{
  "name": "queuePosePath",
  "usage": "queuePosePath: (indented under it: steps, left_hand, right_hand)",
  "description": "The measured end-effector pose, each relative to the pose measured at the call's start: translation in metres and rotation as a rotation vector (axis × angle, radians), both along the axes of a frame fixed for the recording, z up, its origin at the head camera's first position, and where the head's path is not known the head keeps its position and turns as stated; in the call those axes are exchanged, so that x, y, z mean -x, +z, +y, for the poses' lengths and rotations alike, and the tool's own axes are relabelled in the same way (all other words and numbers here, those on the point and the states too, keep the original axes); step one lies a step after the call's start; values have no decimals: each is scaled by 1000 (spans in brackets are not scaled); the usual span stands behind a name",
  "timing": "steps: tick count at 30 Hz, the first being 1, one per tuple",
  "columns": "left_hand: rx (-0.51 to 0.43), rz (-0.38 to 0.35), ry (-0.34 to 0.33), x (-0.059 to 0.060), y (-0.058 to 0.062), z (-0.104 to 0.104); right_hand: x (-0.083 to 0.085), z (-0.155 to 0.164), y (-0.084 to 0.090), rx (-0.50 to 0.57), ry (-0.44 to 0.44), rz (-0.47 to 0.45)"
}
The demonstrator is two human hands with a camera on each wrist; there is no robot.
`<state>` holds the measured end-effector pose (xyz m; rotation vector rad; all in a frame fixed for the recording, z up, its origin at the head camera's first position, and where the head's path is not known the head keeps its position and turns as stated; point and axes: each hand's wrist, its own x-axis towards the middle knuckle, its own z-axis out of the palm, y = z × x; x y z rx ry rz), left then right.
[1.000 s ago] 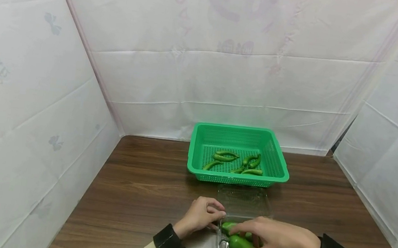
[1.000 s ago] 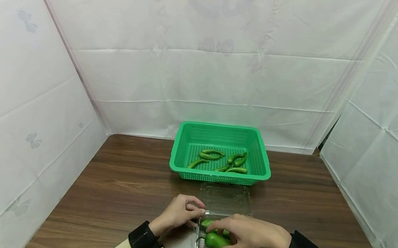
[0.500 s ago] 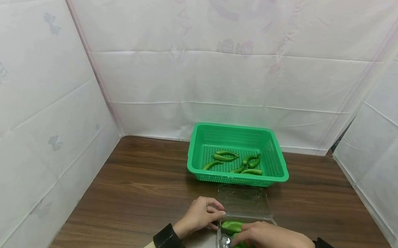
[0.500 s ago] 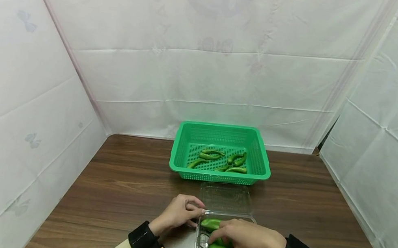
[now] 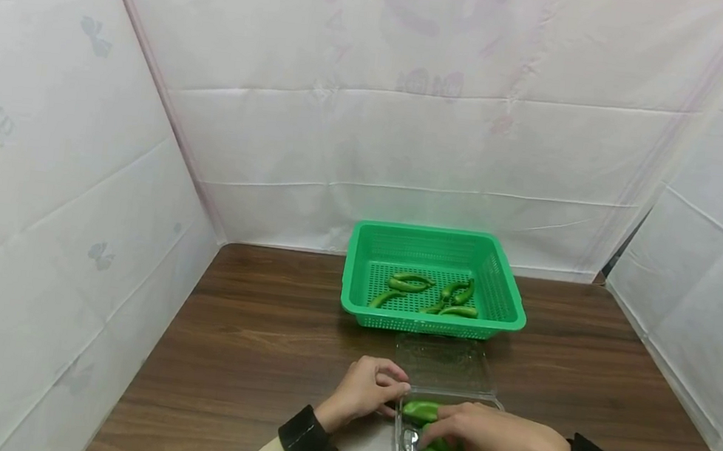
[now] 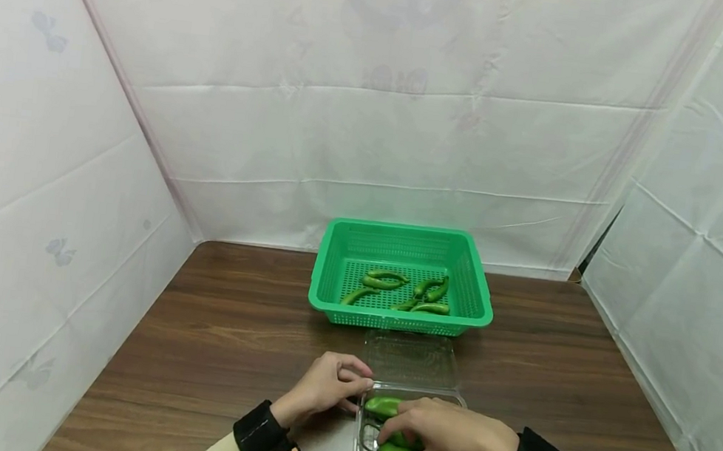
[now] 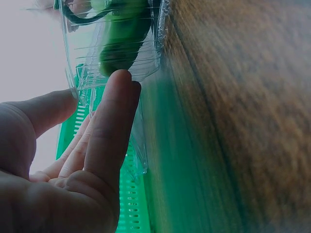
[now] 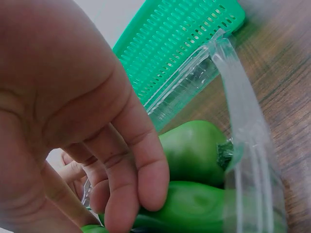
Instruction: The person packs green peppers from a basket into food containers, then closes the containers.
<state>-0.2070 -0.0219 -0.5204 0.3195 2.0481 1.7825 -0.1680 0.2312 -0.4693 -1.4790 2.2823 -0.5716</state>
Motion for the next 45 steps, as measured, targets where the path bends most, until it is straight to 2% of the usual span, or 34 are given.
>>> queuePosePath:
  steps: [10, 25, 31, 36, 41, 45]
  left_hand:
    - [3, 6, -3, 1, -2, 0]
    - [-30, 10, -18, 1, -2, -1]
    - [-11, 36, -32, 1, -1, -1]
    - [51, 120, -44, 1, 3, -3]
    - [159, 280, -27, 4, 12, -9]
    - [218, 414, 34, 11, 21, -15]
  right_hand:
    - [-2, 1, -1, -8, 0, -26]
    - [-3, 1, 0, -10, 4, -10]
    - [-4, 3, 2, -13, 10, -22]
    - [-5, 5, 2, 37, 14, -64]
    - [-5, 4, 1, 111, 7, -96]
    - [-6, 3, 2, 133, -13, -85]
